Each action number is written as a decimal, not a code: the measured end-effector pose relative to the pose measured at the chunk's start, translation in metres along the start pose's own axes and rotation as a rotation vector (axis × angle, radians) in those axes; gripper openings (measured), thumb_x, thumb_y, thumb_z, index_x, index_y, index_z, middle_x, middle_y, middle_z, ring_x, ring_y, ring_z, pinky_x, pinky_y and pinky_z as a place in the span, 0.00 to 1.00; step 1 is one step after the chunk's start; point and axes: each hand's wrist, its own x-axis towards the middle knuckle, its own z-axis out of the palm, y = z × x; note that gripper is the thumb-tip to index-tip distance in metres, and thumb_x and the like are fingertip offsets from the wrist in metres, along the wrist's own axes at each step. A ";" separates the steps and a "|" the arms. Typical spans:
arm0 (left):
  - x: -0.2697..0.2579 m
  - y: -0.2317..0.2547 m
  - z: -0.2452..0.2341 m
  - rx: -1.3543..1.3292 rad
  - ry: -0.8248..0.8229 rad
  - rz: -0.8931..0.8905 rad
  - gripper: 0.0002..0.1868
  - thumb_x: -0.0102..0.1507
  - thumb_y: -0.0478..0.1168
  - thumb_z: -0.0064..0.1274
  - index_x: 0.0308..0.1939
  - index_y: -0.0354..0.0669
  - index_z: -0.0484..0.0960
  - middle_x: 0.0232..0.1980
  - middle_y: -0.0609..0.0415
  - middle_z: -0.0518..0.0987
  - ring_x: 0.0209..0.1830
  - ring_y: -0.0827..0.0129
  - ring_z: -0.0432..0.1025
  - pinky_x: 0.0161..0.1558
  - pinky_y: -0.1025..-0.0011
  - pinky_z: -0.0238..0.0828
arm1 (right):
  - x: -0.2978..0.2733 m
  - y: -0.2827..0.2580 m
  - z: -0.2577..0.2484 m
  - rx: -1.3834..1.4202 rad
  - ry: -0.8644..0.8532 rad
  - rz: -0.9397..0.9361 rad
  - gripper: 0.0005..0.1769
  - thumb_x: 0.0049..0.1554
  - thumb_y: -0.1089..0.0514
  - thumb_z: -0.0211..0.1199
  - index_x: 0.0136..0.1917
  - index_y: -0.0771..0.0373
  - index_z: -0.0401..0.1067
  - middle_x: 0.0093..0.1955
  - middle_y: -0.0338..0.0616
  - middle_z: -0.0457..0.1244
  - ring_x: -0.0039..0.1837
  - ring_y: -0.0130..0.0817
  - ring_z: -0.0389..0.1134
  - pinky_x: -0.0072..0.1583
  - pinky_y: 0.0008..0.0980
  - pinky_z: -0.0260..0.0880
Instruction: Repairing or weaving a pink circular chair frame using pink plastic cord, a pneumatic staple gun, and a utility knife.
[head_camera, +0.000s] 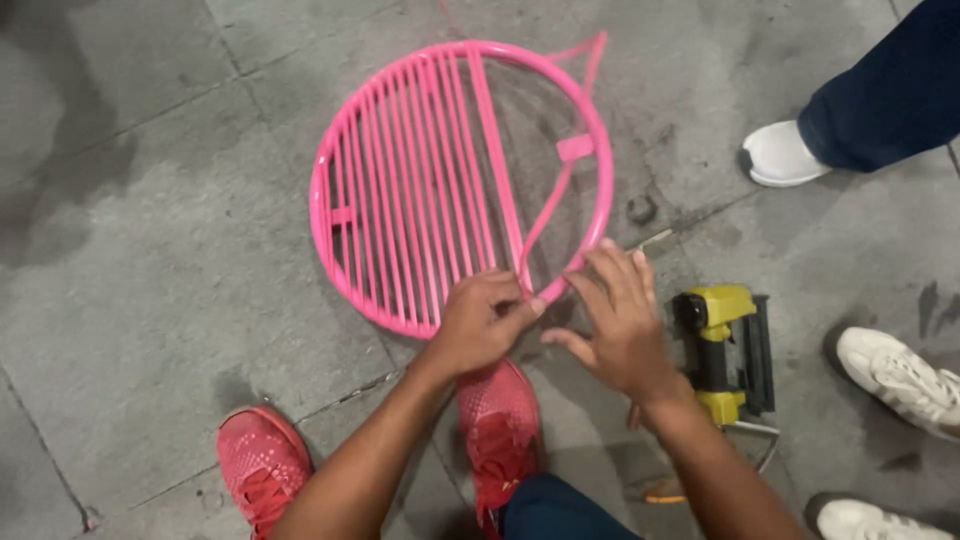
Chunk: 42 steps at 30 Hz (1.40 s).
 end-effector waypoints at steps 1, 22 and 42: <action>0.001 0.001 -0.002 -0.049 -0.023 0.000 0.15 0.62 0.45 0.61 0.29 0.37 0.84 0.27 0.49 0.76 0.29 0.60 0.73 0.34 0.62 0.67 | 0.011 0.003 -0.002 -0.018 -0.071 -0.087 0.36 0.46 0.43 0.72 0.60 0.67 0.70 0.63 0.58 0.63 0.70 0.58 0.60 0.72 0.62 0.52; -0.027 -0.032 0.028 -0.037 -0.122 -0.514 0.20 0.55 0.37 0.63 0.48 0.37 0.75 0.36 0.42 0.83 0.38 0.55 0.81 0.40 0.59 0.76 | -0.029 0.013 0.028 0.173 -0.461 -0.144 0.21 0.47 0.41 0.74 0.42 0.59 0.79 0.37 0.43 0.64 0.46 0.41 0.65 0.57 0.47 0.58; -0.027 -0.009 -0.006 0.063 -0.052 -0.159 0.20 0.56 0.32 0.61 0.48 0.35 0.70 0.35 0.42 0.81 0.37 0.48 0.80 0.39 0.56 0.75 | -0.022 0.004 0.044 0.195 -0.256 -0.204 0.23 0.46 0.39 0.76 0.35 0.58 0.72 0.34 0.41 0.60 0.41 0.39 0.63 0.55 0.45 0.56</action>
